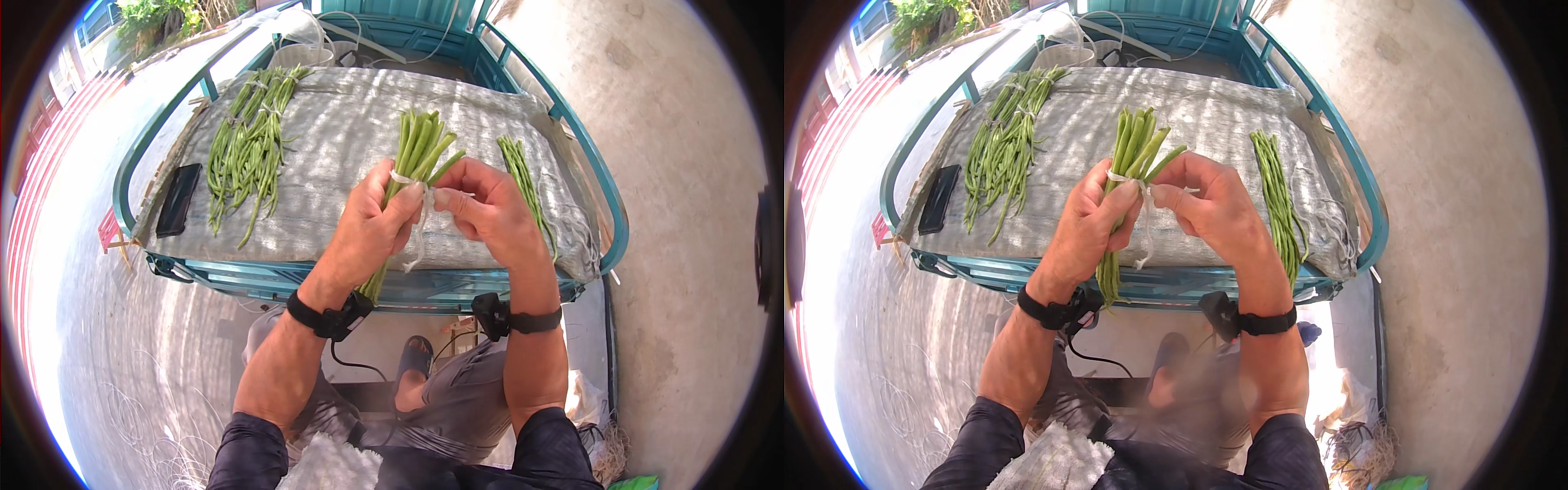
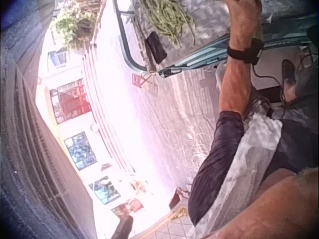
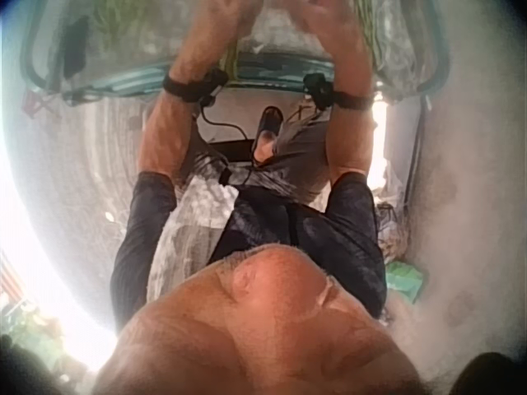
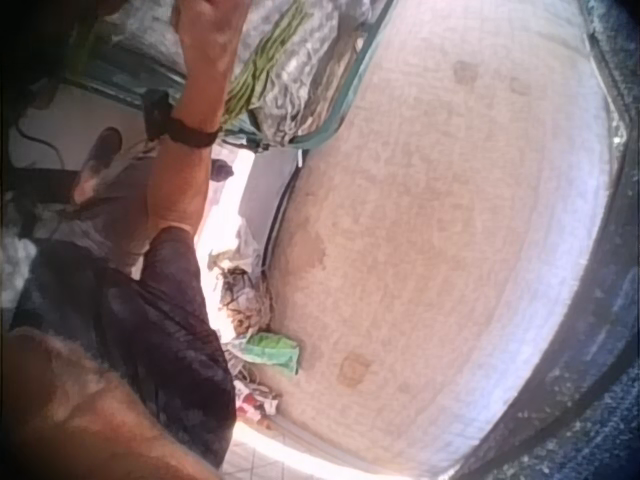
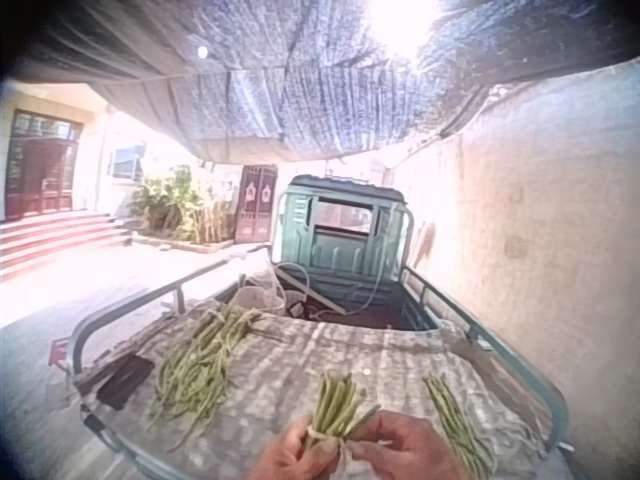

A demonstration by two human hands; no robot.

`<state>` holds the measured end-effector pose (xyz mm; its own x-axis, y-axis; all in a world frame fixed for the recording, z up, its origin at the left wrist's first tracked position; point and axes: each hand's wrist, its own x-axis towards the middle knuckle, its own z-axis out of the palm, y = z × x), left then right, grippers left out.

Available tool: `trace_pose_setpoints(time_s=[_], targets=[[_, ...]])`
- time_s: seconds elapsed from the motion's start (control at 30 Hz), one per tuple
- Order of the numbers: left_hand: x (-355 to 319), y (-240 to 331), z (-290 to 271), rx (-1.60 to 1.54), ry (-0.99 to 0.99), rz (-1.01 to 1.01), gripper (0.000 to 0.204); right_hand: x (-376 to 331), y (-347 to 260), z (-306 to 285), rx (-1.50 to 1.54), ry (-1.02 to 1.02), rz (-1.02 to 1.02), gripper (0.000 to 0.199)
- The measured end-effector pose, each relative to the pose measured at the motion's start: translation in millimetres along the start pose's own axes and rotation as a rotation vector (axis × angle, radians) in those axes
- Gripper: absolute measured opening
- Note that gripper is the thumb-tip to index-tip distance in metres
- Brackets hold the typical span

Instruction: The recorder uses white string to tie several green beans together into bundles in the back of a small vehicle.

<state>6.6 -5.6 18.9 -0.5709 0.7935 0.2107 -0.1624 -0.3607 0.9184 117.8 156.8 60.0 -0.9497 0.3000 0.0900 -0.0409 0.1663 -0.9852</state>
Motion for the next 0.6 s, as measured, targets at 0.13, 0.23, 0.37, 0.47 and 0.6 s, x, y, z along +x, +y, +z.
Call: trace_pose_setpoints(time_s=[0.13, 0.23, 0.37, 0.47, 0.6], targets=[[-0.4, -2.9, 2.2, 0.058, 0.013, -0.001, 0.021, -4.9, -8.4, 2.0, -0.031, 0.042, 0.043, 0.015], [0.5, -8.8, 0.6, 0.108, 0.028, 0.033, 0.019, -2.8, -1.8, 2.2, 0.008, 0.038, 0.062, 0.012], [0.7, -10.7, 0.4, 0.136, 0.028, 0.060, 0.021, -2.0, 2.6, 0.5, -0.016, 0.033, 0.033, 0.013], [-1.1, -10.8, 1.9, 0.171, 0.021, 0.060, 0.023, -1.0, 0.5, 2.1, -0.100, 0.060, 0.084, 0.015], [-2.9, -9.7, 3.4, 0.233, 0.015, 0.083, 0.026, -0.2, 4.3, 3.6, -0.081, 0.099, 0.058, 0.016]])
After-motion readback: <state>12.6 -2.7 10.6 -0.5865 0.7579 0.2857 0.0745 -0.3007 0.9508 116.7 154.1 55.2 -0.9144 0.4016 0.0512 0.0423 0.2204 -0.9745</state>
